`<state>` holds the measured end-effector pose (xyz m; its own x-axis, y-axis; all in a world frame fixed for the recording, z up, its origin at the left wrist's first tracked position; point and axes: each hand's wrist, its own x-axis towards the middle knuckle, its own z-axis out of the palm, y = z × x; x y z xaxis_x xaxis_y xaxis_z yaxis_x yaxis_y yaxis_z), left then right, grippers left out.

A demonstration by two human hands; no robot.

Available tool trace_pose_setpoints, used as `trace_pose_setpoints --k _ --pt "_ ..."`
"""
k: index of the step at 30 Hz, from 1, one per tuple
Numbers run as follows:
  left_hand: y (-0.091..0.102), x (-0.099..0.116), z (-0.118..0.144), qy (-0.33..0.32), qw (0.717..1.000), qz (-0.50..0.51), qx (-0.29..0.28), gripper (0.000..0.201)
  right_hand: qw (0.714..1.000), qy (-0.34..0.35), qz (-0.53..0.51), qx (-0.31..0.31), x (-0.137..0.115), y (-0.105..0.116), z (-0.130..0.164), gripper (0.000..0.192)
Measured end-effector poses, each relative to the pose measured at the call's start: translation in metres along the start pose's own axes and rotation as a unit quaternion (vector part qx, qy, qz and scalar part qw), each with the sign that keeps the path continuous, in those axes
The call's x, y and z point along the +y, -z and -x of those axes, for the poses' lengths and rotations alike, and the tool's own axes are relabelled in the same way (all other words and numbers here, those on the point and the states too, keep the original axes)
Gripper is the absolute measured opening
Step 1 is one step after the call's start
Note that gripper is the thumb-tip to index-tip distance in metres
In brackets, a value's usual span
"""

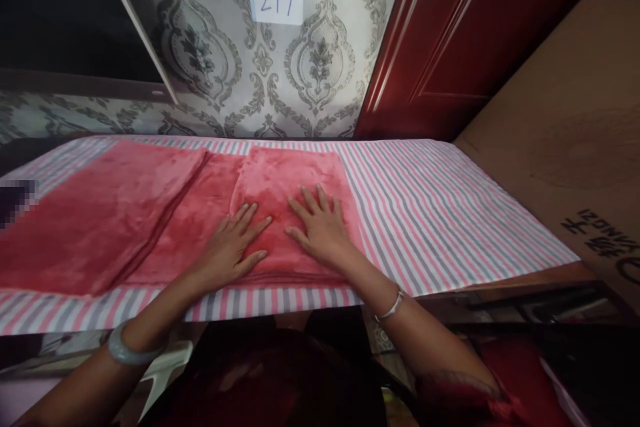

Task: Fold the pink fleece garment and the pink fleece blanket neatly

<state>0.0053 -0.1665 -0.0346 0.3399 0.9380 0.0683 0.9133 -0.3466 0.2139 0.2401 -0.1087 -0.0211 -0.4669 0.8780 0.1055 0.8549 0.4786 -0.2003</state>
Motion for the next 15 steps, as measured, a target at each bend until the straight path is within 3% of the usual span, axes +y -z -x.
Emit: trace_pose_setpoints --k 4,9,12,15 --pt "-0.003 -0.003 0.0 -0.006 1.0 0.005 0.004 0.071 1.0 -0.005 0.0 -0.008 0.003 -0.016 0.02 0.065" --pt "-0.004 -0.01 -0.001 -0.013 1.0 -0.001 0.001 0.069 0.997 0.002 -0.083 -0.01 0.013 -0.009 0.009 0.058" --pt "-0.006 -0.016 -0.002 -0.039 0.999 -0.01 0.026 0.065 0.969 0.025 -0.247 0.007 0.035 0.01 0.012 0.05" --pt "-0.011 -0.022 -0.003 -0.066 0.996 -0.016 0.057 0.064 0.929 -0.001 -0.359 0.094 0.055 0.027 0.037 0.047"
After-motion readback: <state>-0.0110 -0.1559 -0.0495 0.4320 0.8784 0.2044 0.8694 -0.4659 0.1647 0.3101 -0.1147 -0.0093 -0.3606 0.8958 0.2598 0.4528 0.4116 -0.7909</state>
